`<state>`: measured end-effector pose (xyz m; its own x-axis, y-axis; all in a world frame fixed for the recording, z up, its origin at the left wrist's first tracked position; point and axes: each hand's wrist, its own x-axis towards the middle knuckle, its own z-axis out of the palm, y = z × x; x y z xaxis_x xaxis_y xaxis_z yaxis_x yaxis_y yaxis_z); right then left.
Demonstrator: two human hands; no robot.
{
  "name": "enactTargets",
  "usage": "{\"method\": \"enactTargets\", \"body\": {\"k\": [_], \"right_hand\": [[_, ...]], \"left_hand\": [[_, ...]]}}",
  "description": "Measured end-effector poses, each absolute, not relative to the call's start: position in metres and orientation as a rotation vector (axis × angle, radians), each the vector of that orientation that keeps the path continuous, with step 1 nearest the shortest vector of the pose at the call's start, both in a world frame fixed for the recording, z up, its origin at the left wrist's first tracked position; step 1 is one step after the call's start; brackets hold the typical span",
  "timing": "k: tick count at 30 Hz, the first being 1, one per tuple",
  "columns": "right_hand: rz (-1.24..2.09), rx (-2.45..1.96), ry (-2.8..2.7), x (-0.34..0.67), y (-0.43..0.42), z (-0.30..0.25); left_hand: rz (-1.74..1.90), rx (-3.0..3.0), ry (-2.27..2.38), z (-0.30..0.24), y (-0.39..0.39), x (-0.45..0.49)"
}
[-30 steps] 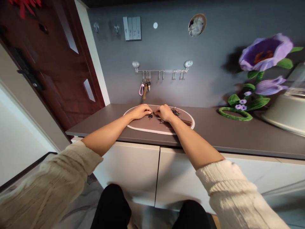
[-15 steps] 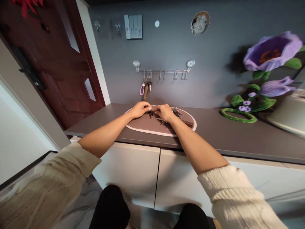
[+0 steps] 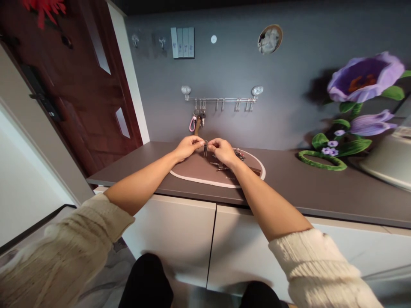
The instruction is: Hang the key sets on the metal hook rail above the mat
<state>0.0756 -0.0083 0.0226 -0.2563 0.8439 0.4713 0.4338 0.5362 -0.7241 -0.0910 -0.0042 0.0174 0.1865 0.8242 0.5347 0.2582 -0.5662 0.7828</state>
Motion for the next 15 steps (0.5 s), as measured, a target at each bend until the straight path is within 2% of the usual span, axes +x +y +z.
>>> {"method": "enactTargets", "body": {"k": [6, 15], "right_hand": [[0.726, -0.957, -1.790, 0.0741, -0.0138, 0.0244], [0.729, -0.925, -1.731, 0.0742, -0.0129, 0.0240]], "left_hand": [[1.404, 1.835, 0.956, 0.0147, -0.0006, -0.0897], [1.376, 1.805, 0.912, 0.0148, -0.0053, -0.0863]]}}
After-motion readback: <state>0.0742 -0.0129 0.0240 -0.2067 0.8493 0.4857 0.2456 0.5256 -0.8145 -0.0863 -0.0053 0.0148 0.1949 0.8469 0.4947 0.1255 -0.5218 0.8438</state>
